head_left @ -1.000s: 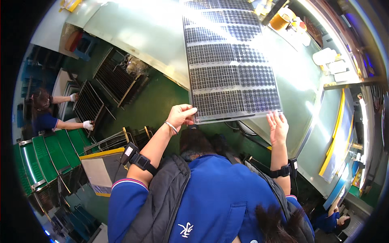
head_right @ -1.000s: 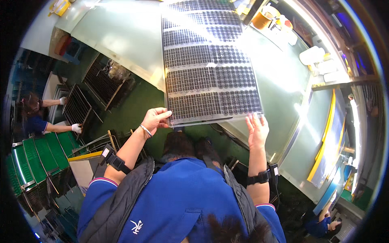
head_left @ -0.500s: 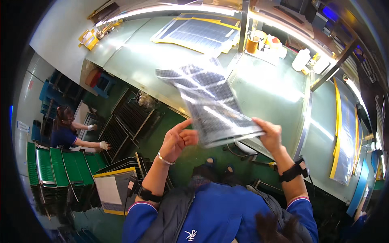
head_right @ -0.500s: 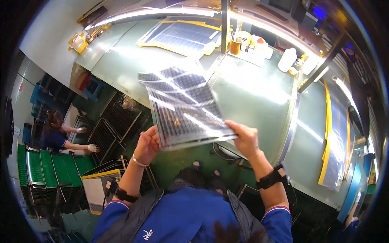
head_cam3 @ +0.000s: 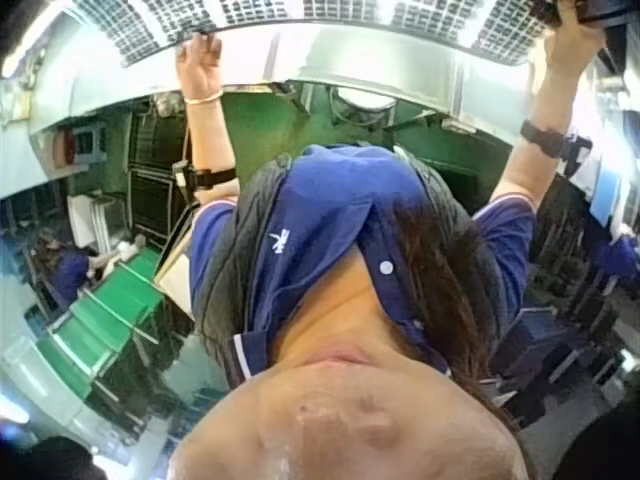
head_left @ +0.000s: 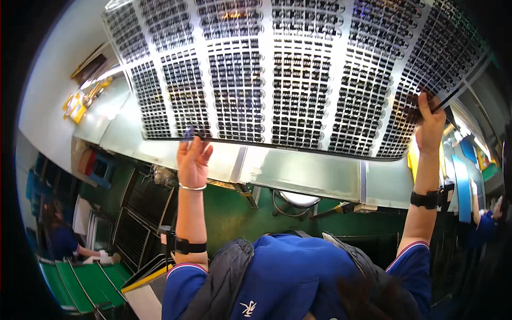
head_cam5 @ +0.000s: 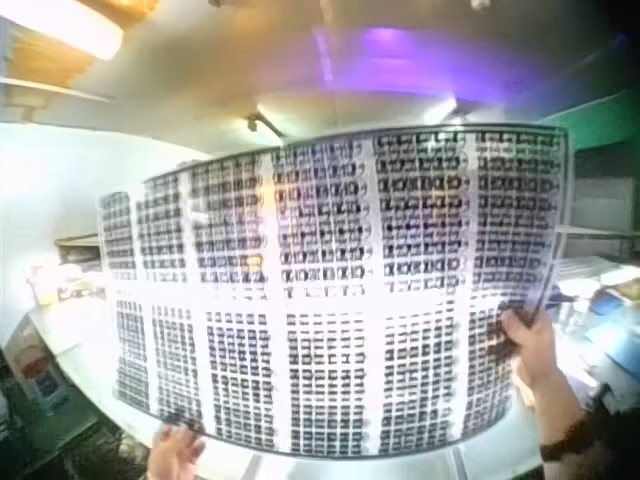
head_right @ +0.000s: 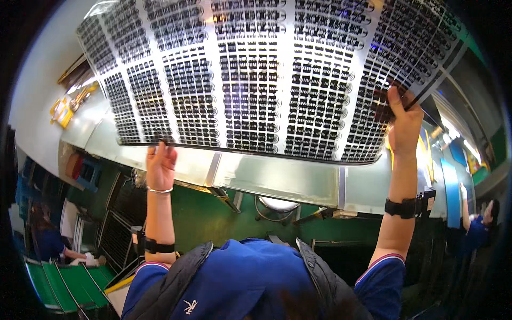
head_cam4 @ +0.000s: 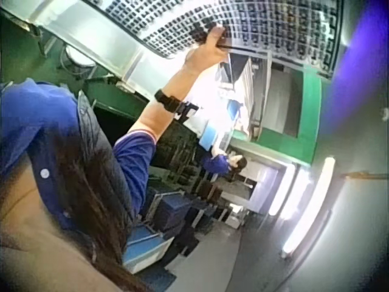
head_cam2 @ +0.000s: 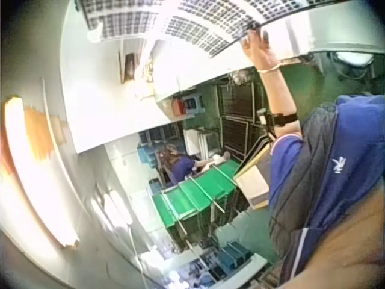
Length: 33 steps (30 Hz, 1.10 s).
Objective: Moving metal racks and organizing various industrial sheets and folders in a fabrication facility.
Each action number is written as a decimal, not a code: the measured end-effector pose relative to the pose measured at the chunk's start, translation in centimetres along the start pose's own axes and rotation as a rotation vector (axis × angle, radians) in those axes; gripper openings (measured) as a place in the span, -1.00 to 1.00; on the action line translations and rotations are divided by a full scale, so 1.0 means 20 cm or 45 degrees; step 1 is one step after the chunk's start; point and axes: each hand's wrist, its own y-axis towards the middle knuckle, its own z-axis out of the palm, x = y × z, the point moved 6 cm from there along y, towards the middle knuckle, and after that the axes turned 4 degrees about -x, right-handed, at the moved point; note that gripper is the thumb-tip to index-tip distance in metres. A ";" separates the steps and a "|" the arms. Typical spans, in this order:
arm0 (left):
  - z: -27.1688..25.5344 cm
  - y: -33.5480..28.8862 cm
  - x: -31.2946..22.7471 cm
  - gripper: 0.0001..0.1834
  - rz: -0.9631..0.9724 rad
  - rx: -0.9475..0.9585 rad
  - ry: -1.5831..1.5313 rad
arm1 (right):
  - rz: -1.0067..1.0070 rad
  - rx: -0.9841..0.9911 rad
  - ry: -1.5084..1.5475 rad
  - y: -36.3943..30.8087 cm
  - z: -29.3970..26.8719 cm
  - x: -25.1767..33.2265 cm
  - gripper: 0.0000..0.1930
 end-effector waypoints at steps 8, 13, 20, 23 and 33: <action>0.18 0.03 -0.12 -0.89 0.084 -0.037 0.076 | -0.017 -0.062 -0.052 0.01 -0.15 0.06 -0.78; 0.15 0.05 -0.13 -0.88 0.070 0.003 0.077 | 0.013 -0.074 -0.090 -0.04 -0.11 0.11 -0.78; 0.14 0.06 -0.15 -0.89 0.064 -0.037 0.106 | -0.044 -0.117 -0.070 -0.04 -0.10 0.12 -0.84; 0.13 0.07 -0.15 -0.89 0.060 -0.039 0.103 | 0.007 -0.115 -0.079 -0.05 -0.10 0.12 -0.84; 0.15 0.11 -0.15 -0.90 0.019 0.020 0.089 | 0.035 -0.139 -0.104 -0.09 -0.07 0.16 -0.82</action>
